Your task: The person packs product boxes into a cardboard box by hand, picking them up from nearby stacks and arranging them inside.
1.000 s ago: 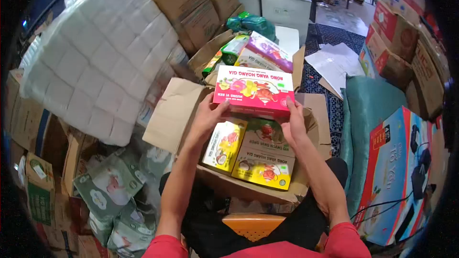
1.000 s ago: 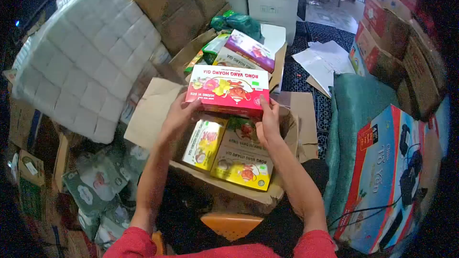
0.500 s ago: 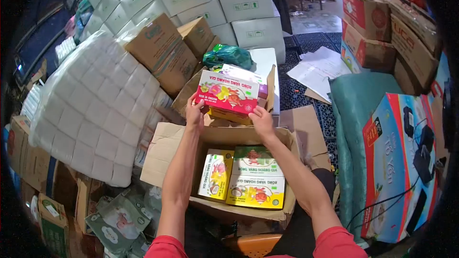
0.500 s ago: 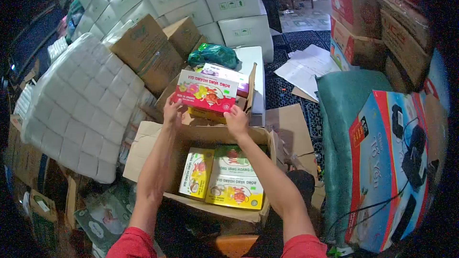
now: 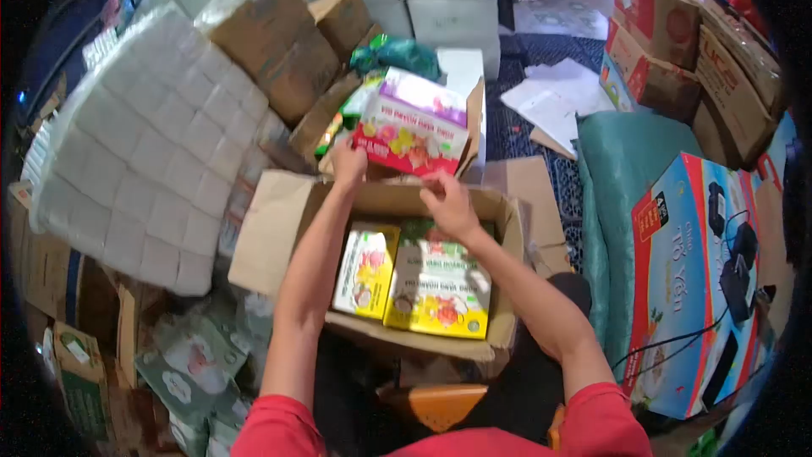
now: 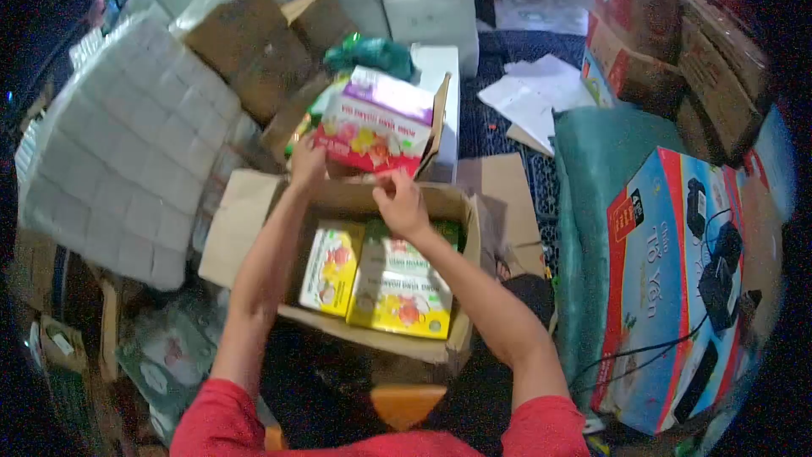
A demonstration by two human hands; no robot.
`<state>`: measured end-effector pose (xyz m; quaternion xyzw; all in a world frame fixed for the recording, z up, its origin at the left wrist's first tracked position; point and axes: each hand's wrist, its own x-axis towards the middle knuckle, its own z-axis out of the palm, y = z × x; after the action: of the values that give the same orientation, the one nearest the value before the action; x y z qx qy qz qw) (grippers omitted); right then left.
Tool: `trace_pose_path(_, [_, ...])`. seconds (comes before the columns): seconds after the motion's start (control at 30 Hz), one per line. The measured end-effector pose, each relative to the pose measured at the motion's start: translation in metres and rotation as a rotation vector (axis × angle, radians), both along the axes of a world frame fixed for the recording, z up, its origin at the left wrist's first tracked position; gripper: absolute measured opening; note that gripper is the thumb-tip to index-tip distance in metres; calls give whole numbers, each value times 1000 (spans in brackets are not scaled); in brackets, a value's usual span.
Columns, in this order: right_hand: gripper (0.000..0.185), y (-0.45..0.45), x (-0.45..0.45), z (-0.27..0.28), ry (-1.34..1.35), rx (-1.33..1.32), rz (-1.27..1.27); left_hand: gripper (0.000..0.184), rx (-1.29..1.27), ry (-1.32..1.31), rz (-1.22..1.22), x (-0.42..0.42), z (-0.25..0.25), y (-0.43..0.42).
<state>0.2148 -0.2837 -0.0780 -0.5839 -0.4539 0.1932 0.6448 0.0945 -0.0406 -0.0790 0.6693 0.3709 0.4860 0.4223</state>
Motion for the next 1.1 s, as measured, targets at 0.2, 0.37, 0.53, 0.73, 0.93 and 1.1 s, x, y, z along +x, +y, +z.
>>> trace_pose_path(0.2, [26,-4,-8,0,-47,-100,112,38,-10,357,85,-27,40,-42])
trace_pose_path(0.37, [35,-10,0,-14,-294,-543,396,12,256,208,531,-58,19,-94])
trace_pose_path(0.53, [48,-35,-1,-27,-789,-1166,303,28,-12,726,-14,-72,-63,-104])
trace_pose_path(0.73, [78,-32,18,-88,-569,-1356,126,59,-152,1325,-203,-29,-86,-113])
trace_pose_path(0.93, [105,-33,26,-78,-271,-1474,303,65,-104,1363,-242,-14,-106,-118])
trace_pose_path(1.1, [111,-48,5,-65,-277,-1370,60,51,-261,963,-90,-13,-54,-137])
